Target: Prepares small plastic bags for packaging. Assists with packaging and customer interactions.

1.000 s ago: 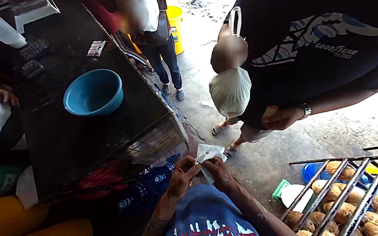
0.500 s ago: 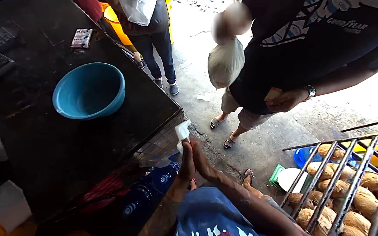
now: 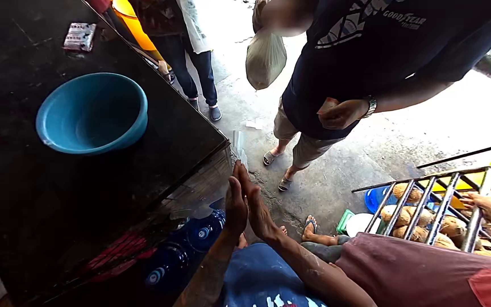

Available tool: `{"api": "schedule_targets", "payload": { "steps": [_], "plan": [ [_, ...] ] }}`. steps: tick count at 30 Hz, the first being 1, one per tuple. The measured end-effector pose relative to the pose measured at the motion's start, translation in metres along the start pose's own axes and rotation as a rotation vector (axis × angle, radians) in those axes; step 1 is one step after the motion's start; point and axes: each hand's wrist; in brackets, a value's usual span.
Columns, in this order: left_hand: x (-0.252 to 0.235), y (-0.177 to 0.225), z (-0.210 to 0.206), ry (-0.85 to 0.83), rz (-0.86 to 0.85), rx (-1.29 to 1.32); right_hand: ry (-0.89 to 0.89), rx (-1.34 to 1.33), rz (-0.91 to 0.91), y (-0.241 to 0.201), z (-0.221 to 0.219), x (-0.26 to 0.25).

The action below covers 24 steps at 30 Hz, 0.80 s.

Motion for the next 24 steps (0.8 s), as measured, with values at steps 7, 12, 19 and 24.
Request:
{"api": "schedule_targets", "payload": {
  "steps": [7, 12, 19, 24],
  "plan": [
    [0.024, -0.024, 0.029, 0.003, 0.108, 0.027, 0.335, -0.378, -0.251, 0.026, 0.011, 0.020],
    [0.039, -0.024, 0.044, 0.015, 0.157, 0.089, 0.254, -0.201, -0.222, 0.022, 0.021, 0.025],
    [0.051, -0.016, 0.062, 0.022, -0.056, -0.087, 0.026, -0.140, -0.289, 0.010, 0.018, 0.022],
    [0.067, 0.000, 0.072, -0.055, 0.006, -0.063, -0.049, -0.072, -0.197, 0.008, 0.015, 0.023]
  ]
}}
Point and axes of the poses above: each hand's wrist, its own x-axis away from the middle knuckle, its own z-axis out of the back of the hand, y = z × x, and after that the axes turned 8 degrees about z, right-handed
